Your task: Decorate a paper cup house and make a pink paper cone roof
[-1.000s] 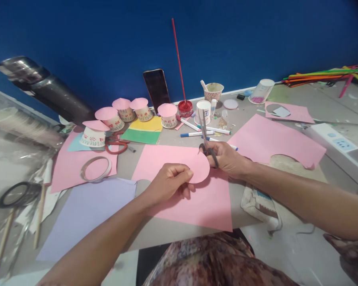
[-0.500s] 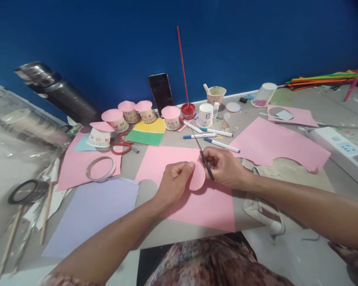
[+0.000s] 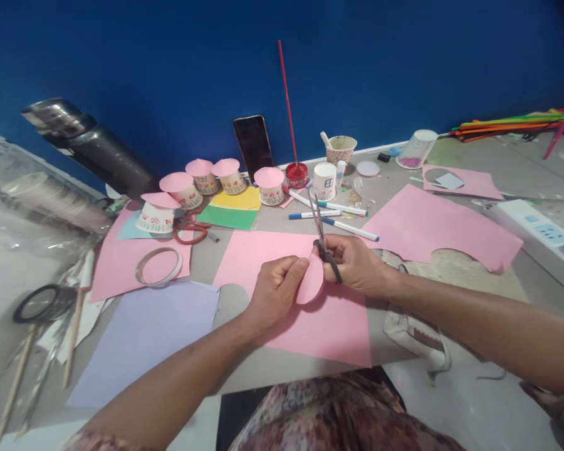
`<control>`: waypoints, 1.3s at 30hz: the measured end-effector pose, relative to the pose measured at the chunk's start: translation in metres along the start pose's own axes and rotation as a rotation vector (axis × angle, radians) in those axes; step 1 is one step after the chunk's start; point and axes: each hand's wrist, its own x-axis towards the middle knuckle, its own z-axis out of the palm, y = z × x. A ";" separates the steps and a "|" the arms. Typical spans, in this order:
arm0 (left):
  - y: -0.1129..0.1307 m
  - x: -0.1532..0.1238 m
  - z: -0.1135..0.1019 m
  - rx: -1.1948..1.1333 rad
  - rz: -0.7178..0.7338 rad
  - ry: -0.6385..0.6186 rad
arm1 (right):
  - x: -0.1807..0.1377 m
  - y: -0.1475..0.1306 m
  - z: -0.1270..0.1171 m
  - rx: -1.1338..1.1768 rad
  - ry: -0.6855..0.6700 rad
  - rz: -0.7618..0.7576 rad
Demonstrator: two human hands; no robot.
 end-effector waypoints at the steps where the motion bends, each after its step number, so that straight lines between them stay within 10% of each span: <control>1: 0.000 0.000 0.000 0.005 0.003 0.001 | 0.000 -0.001 0.000 0.007 -0.001 0.004; 21: 0.001 0.002 -0.002 0.072 -0.011 0.019 | 0.007 0.008 -0.016 0.179 -0.102 0.210; 39: 0.004 0.002 -0.003 0.067 -0.082 -0.136 | 0.004 0.003 -0.012 -0.034 0.016 0.088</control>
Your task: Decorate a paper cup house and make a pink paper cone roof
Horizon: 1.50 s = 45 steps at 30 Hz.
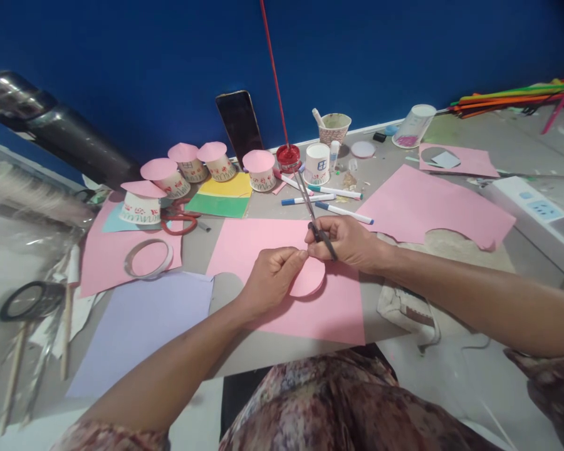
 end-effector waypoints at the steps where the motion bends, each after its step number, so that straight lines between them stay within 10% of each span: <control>1: 0.000 0.000 -0.001 -0.007 -0.014 -0.006 | 0.000 -0.001 0.000 -0.014 0.020 -0.007; 20: 0.006 -0.001 -0.011 -0.343 -0.362 -0.198 | 0.001 -0.006 -0.004 -0.048 0.112 -0.080; 45: 0.007 -0.005 -0.011 -0.068 -0.168 -0.191 | 0.001 -0.003 -0.009 -0.193 0.007 -0.166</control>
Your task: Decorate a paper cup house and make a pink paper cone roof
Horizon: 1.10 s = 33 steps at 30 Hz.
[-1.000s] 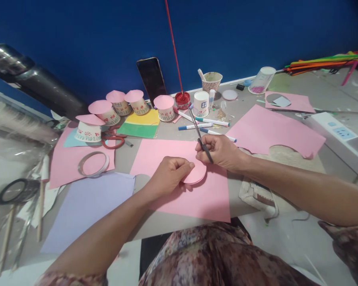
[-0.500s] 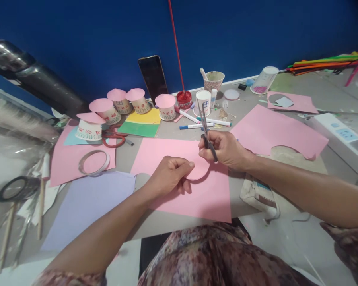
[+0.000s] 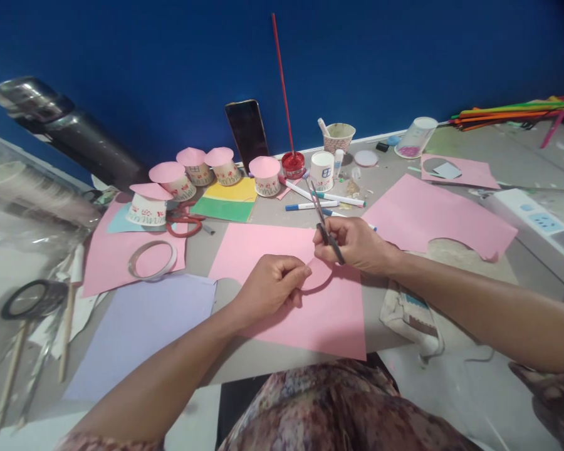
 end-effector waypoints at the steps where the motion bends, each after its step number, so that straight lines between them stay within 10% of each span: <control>1: 0.000 0.000 0.001 -0.007 0.004 -0.003 | 0.000 0.000 0.000 -0.012 -0.003 -0.012; 18: -0.001 0.007 0.005 -0.077 0.060 0.129 | -0.008 0.004 0.006 -0.632 -0.038 -0.593; 29: -0.002 0.003 0.007 0.071 0.154 0.206 | -0.004 -0.003 0.008 0.039 0.037 0.020; 33: -0.004 0.003 0.008 -0.006 0.084 0.159 | -0.002 -0.003 0.004 0.017 0.018 0.019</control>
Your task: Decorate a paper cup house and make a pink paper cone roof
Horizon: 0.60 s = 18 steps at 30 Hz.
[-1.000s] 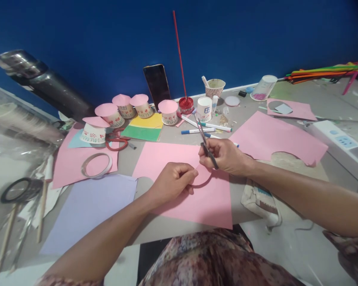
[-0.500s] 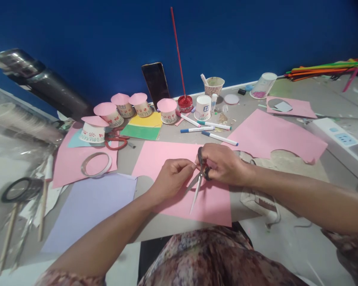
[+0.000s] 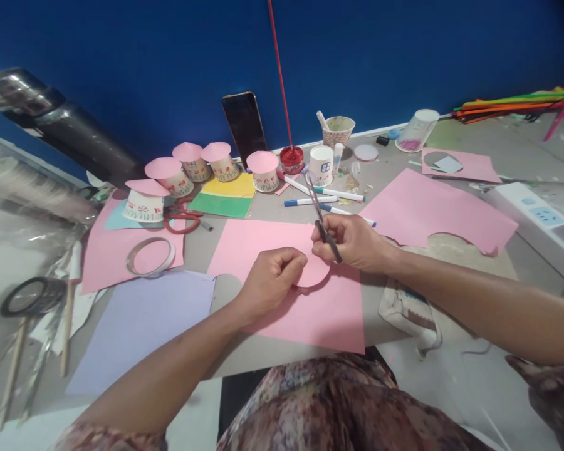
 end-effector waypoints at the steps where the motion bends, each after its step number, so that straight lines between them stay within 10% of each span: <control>1: 0.000 0.000 0.000 -0.044 -0.042 -0.032 | 0.000 0.000 0.000 -0.022 0.007 -0.024; 18: -0.004 0.000 -0.013 -0.142 -0.132 -0.088 | 0.006 0.001 -0.008 0.136 0.059 0.094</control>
